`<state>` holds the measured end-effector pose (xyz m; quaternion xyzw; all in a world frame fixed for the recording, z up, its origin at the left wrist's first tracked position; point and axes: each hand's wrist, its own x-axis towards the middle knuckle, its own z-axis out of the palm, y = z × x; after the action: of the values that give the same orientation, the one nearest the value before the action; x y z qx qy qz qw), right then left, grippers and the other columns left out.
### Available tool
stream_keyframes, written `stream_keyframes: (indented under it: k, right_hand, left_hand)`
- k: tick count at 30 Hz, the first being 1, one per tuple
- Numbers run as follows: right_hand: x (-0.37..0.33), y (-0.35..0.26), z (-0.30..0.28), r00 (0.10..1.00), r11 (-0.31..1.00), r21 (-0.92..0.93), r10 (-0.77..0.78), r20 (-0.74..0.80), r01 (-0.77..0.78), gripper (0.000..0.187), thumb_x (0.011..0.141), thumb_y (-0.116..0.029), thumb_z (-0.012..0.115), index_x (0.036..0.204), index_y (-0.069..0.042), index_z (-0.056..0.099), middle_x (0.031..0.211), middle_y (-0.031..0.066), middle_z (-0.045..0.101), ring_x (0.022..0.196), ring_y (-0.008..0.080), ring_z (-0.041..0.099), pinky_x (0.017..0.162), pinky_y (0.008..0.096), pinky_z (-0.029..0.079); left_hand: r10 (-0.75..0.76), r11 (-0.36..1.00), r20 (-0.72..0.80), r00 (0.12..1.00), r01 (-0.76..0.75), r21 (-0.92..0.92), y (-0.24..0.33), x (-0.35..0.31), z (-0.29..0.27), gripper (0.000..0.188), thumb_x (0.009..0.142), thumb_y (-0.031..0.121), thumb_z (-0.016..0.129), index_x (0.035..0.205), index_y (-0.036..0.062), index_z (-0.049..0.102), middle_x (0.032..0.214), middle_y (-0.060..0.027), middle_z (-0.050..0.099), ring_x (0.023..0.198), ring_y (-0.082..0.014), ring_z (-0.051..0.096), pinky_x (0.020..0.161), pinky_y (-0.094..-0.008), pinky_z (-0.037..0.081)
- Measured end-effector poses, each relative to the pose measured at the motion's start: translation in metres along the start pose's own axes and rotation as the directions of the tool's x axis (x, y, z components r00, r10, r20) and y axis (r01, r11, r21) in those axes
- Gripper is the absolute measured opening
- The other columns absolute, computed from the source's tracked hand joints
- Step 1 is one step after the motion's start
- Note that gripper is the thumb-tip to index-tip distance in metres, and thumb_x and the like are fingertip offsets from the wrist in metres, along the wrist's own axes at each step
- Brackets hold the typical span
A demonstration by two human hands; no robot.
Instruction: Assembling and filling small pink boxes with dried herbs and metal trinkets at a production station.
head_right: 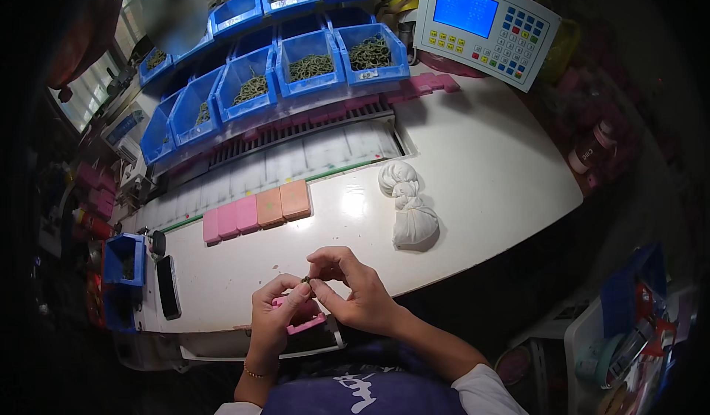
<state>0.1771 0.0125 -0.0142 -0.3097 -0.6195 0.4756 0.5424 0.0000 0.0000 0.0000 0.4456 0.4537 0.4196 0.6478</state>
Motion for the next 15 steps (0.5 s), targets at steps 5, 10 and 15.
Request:
stream_keyframes:
  k: [5, 10, 15]
  right_hand:
    - [0.003, 0.003, -0.001, 1.0, 0.999, 0.034, 0.012, -0.006, -0.012, 0.039, 0.089, 0.005, 0.062, 0.124, -0.003, 0.046, 0.1, 0.0079, 0.059, 0.097, 0.0143, 0.064, 0.09, 0.0296, 0.053]
    - [0.001, 0.004, 0.002, 0.999, 0.998, 0.064, 0.006, -0.04, -0.004, 0.04, 0.089, 0.006, 0.062, 0.125, -0.002, 0.045, 0.098, 0.0082, 0.059, 0.094, 0.0142, 0.063, 0.089, 0.0299, 0.054]
    - [-0.005, 0.011, 0.0, 0.993, 0.993, 0.074, 0.098, -0.071, -0.093, 0.044, 0.089, 0.002, 0.066, 0.127, -0.002, 0.045, 0.104, 0.0103, 0.062, 0.099, 0.0167, 0.064, 0.091, 0.0319, 0.053]
  left_hand:
    - [0.019, 1.0, 0.0, 1.0, -0.019, 0.017, 0.0, 0.004, -0.002, 0.02, 0.096, 0.02, 0.065, 0.094, -0.0002, 0.064, 0.071, -0.0057, 0.066, 0.063, -0.0078, 0.062, 0.057, -0.0204, 0.049]
    - [-0.07, 0.997, -0.014, 0.997, 0.07, -0.037, 0.005, 0.0, 0.002, 0.018, 0.095, 0.018, 0.065, 0.096, -0.0003, 0.064, 0.075, -0.0048, 0.066, 0.067, -0.0076, 0.062, 0.06, -0.0224, 0.053]
    - [-0.07, 0.997, 0.013, 0.997, 0.071, -0.02, 0.0, 0.0, -0.001, 0.018, 0.094, 0.017, 0.066, 0.097, -0.0007, 0.065, 0.078, -0.0075, 0.068, 0.07, -0.0142, 0.068, 0.066, -0.0261, 0.058]
